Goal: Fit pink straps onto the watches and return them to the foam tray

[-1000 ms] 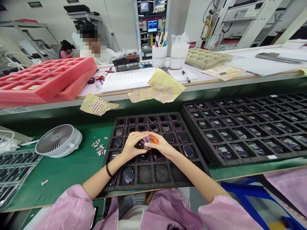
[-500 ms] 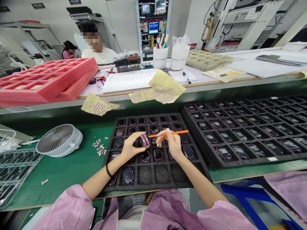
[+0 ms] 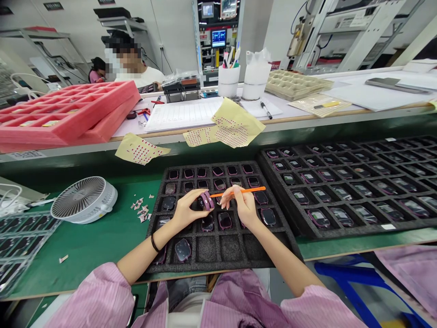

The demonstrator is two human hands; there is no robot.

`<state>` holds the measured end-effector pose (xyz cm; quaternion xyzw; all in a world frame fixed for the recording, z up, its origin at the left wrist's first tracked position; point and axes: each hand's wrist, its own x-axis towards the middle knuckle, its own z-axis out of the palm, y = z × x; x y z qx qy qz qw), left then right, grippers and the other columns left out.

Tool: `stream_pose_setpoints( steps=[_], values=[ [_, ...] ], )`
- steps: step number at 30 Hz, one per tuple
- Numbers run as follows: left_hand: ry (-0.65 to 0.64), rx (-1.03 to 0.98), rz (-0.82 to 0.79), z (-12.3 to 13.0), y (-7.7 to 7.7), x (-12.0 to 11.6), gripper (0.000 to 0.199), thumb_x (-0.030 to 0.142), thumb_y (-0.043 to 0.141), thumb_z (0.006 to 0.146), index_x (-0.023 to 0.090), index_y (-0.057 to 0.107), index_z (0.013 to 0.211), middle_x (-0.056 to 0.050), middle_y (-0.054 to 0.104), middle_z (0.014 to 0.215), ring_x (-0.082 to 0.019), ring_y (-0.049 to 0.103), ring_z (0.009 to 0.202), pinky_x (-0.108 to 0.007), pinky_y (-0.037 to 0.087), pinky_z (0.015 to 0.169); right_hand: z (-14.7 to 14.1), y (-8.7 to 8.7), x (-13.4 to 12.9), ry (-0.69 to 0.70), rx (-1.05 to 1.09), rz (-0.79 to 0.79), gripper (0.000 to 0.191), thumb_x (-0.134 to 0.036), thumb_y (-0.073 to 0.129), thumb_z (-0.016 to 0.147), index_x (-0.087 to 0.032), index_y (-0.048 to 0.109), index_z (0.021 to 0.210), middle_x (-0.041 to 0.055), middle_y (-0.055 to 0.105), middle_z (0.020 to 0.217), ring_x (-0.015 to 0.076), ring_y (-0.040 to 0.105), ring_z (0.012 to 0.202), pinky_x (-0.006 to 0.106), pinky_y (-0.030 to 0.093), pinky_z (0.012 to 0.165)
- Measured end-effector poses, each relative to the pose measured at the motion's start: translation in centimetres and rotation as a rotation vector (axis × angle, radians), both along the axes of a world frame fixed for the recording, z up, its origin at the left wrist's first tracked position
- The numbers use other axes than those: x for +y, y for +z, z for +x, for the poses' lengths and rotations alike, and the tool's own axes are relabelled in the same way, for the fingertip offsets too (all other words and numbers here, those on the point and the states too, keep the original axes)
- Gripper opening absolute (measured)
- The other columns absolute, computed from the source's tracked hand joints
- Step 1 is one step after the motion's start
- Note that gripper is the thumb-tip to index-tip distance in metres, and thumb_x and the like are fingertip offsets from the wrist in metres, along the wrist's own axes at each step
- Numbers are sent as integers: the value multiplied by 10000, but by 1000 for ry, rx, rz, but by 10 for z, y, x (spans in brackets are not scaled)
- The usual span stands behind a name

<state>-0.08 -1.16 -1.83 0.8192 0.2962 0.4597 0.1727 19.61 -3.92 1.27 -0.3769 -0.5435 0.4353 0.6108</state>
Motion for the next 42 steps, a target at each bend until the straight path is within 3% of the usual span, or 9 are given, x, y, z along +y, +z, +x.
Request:
stream_pose_setpoints(
  steps=[6, 15, 37, 42],
  values=[
    [20, 26, 22, -1, -3, 0, 462, 299, 764, 741, 145, 616, 1150, -136, 697, 1109, -244, 673, 1028, -404, 558, 917, -2, 2, -1, -25, -92, 89, 482, -573, 487, 911, -190, 638, 661, 54, 648, 571, 152, 581, 465, 287, 461, 437],
    [8, 19, -14, 4, 3, -1, 473, 282, 764, 731, 160, 617, 1164, -129, 698, 1113, -253, 673, 1027, -418, 553, 922, -1, 7, -4, 26, -42, 48, 503, -631, 483, 882, -194, 622, 674, 60, 654, 570, 170, 585, 457, 300, 460, 424],
    [14, 73, -45, 3, -3, 2, 473, 270, 768, 730, 173, 617, 1167, -125, 691, 1114, -254, 666, 1031, -424, 544, 925, -2, -2, -1, 57, -130, 31, 525, -634, 440, 901, -203, 616, 660, 47, 639, 555, 159, 574, 448, 291, 465, 420],
    [73, 68, -108, 6, 0, 3, 423, 236, 780, 703, 167, 639, 1096, -106, 666, 1065, -240, 641, 1001, -421, 533, 912, 1, -1, 4, -40, -62, -19, 479, -630, 422, 909, -213, 567, 723, 31, 659, 603, 168, 634, 544, 312, 545, 562]
  ],
)
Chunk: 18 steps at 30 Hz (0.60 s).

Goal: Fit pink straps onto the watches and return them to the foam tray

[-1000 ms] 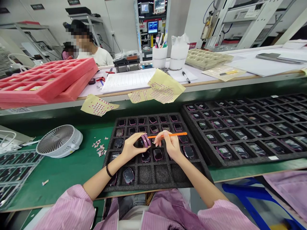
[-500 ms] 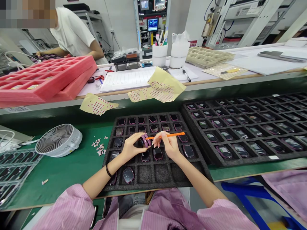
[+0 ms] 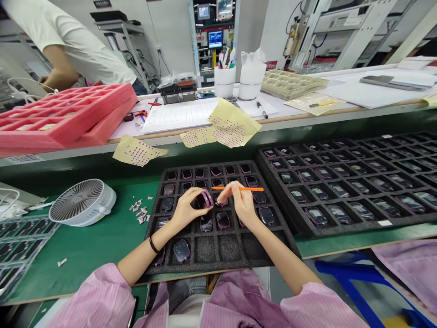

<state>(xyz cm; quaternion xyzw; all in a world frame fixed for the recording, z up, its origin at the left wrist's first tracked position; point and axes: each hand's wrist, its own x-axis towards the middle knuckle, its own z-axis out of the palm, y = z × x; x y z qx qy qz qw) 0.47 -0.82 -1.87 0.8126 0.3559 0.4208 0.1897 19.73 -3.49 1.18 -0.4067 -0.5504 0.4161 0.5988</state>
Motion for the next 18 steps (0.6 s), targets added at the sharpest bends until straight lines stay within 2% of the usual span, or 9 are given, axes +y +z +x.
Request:
stream_pose_setpoints(
  steps=[4, 7, 9, 10, 14, 18],
  values=[
    [33, 23, 11, 0, -4, 1, 420, 233, 798, 671, 172, 646, 1058, -99, 605, 1067, -247, 606, 1017, -429, 538, 887, -7, -14, 7, 105, -75, -152, 374, -544, 635, 822, -215, 484, 726, 21, 681, 789, 170, 662, 731, 317, 556, 697],
    [-1, 7, -12, 0, -7, 0, 439, 241, 788, 693, 179, 629, 1098, -93, 576, 1082, -232, 606, 1016, -396, 554, 860, -14, -22, 9, 185, -151, -204, 462, -470, 790, 681, -222, 402, 658, -55, 542, 626, 125, 555, 598, 293, 524, 652],
    [-8, -24, -15, 1, -7, -3, 501, 271, 786, 713, 189, 600, 1171, -89, 567, 1092, -223, 607, 1016, -380, 559, 856, -17, -23, 8, 196, -117, -235, 500, -466, 814, 641, -226, 375, 642, -76, 466, 591, 100, 464, 530, 280, 506, 596],
    [-8, -45, -20, 1, -6, -5, 540, 294, 782, 723, 199, 578, 1214, -87, 564, 1098, -216, 608, 1007, -364, 568, 832, -17, -22, 7, 202, -77, -258, 505, -469, 813, 639, -227, 369, 644, -70, 477, 617, 95, 446, 528, 278, 503, 580],
    [-28, -128, -41, 1, -3, -9, 570, 366, 755, 759, 226, 545, 1269, -84, 565, 1100, -174, 619, 887, -282, 583, 662, -16, -16, 5, 216, 74, -338, 519, -454, 826, 623, -225, 362, 662, -39, 542, 764, 91, 458, 558, 284, 521, 565],
    [-36, -134, -37, 0, -1, -9, 503, 363, 742, 772, 219, 576, 1225, -84, 577, 1094, -168, 620, 863, -289, 584, 665, -17, -12, 4, 233, 141, -361, 516, -452, 827, 630, -219, 369, 657, -47, 498, 750, 99, 475, 596, 296, 553, 597]
  ],
)
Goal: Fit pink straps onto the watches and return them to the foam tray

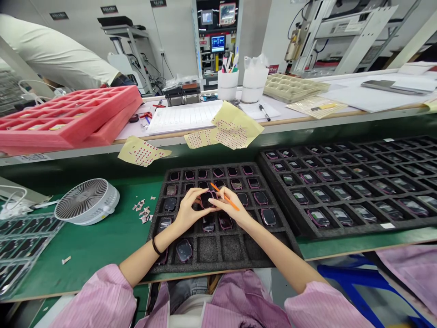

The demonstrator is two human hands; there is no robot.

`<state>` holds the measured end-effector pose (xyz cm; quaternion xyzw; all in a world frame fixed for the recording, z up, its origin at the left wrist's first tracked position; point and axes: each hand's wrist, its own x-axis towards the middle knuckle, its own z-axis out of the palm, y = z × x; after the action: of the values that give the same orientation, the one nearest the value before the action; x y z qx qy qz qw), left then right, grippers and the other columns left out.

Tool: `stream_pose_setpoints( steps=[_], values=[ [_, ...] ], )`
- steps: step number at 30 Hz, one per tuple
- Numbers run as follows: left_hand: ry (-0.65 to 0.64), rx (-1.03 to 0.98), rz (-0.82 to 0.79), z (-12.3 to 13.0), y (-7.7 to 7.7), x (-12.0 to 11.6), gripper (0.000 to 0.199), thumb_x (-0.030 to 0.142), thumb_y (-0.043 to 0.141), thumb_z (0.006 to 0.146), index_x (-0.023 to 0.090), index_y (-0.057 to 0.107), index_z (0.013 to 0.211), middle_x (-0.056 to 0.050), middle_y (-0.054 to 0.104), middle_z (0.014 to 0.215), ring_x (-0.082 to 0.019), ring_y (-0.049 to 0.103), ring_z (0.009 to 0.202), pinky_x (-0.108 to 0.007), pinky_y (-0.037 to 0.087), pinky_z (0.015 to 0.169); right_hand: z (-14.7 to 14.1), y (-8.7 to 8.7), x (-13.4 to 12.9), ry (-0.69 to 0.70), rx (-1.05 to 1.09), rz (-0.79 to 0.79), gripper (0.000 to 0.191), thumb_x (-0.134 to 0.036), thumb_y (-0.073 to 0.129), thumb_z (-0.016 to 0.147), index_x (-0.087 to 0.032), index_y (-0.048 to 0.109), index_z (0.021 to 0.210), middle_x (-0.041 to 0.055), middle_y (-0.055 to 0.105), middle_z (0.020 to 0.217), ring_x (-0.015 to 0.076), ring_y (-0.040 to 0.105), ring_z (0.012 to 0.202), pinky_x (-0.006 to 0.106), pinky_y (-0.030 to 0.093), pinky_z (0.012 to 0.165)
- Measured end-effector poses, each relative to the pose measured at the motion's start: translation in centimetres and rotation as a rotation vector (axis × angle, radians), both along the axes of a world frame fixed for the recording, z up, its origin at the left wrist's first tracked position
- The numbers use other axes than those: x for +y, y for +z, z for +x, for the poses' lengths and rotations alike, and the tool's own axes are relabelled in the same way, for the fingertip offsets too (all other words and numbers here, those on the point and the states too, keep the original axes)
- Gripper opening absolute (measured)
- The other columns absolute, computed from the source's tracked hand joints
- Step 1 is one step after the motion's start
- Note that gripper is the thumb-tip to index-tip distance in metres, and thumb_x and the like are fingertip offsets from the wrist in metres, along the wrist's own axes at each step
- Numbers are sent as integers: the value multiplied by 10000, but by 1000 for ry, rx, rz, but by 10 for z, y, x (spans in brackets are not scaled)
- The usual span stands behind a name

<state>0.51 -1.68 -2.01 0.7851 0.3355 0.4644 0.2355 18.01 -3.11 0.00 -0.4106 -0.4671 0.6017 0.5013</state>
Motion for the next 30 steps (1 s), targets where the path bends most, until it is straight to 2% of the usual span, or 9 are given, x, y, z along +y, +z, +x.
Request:
stream_pose_setpoints(
  steps=[5, 8, 12, 15, 19, 21, 24, 27, 30],
  values=[
    [21, -36, -38, -1, 3, 0, 453, 351, 734, 781, 198, 583, 1179, -87, 582, 1068, -181, 618, 909, -279, 568, 664, 3, -2, 2, -88, -1, 34, 492, -495, 775, 689, -214, 375, 640, -49, 402, 704, 112, 439, 638, 302, 570, 617],
    [62, 2, 3, -4, 9, -2, 445, 355, 754, 756, 187, 589, 1133, -82, 604, 1030, -189, 615, 903, -307, 552, 712, 5, -9, 7, -132, -62, 92, 507, -529, 757, 688, -220, 359, 631, -45, 396, 702, 121, 427, 630, 307, 557, 607],
    [-17, 158, 62, -8, 24, -16, 444, 378, 764, 737, 175, 589, 1091, -83, 648, 1017, -208, 621, 940, -348, 518, 817, 10, -14, 13, -179, -255, 239, 502, -579, 687, 733, -232, 342, 624, -47, 399, 641, 126, 412, 581, 276, 485, 580],
    [-52, 355, 130, -12, 30, -41, 450, 426, 730, 767, 163, 593, 1106, -89, 670, 1022, -224, 625, 950, -387, 486, 861, 17, -4, 7, -224, -419, 359, 479, -568, 634, 788, -234, 334, 621, -42, 426, 613, 139, 469, 603, 263, 442, 600],
    [-78, 589, 109, -23, 16, -84, 462, 430, 635, 858, 174, 566, 1236, -107, 668, 1143, -238, 620, 1016, -425, 472, 915, 26, 9, -30, -273, -620, 488, 419, -448, 579, 872, -231, 328, 616, -28, 469, 601, 161, 568, 666, 250, 426, 630],
    [-111, 677, 80, -28, 5, -101, 413, 383, 549, 922, 209, 540, 1297, -104, 616, 1289, -257, 571, 1169, -476, 431, 1005, 26, 1, -56, -304, -710, 515, 418, -387, 563, 898, -230, 317, 599, -40, 438, 558, 145, 560, 598, 236, 415, 602],
    [-153, 735, 14, -34, -7, -118, 389, 317, 439, 978, 224, 503, 1350, -86, 521, 1422, -258, 427, 1354, -549, 311, 1123, 20, -25, -88, -342, -825, 527, 414, -342, 530, 926, -231, 311, 592, -56, 414, 519, 113, 480, 469, 228, 393, 541],
    [-187, 709, -118, -38, -5, -126, 391, 283, 414, 987, 207, 497, 1361, -92, 507, 1434, -246, 375, 1395, -577, 225, 1164, 15, -43, -103, -369, -980, 557, 396, -369, 514, 932, -237, 345, 599, -41, 450, 519, 137, 461, 467, 266, 389, 550],
    [-270, 545, -285, -52, 13, -134, 365, 320, 459, 971, 218, 561, 1306, -108, 487, 1447, -250, 368, 1398, -554, 229, 1168, 23, -33, -116, -373, -953, 538, 378, -423, 576, 891, -242, 365, 637, 37, 612, 674, 205, 589, 664, 331, 435, 687]
  ],
)
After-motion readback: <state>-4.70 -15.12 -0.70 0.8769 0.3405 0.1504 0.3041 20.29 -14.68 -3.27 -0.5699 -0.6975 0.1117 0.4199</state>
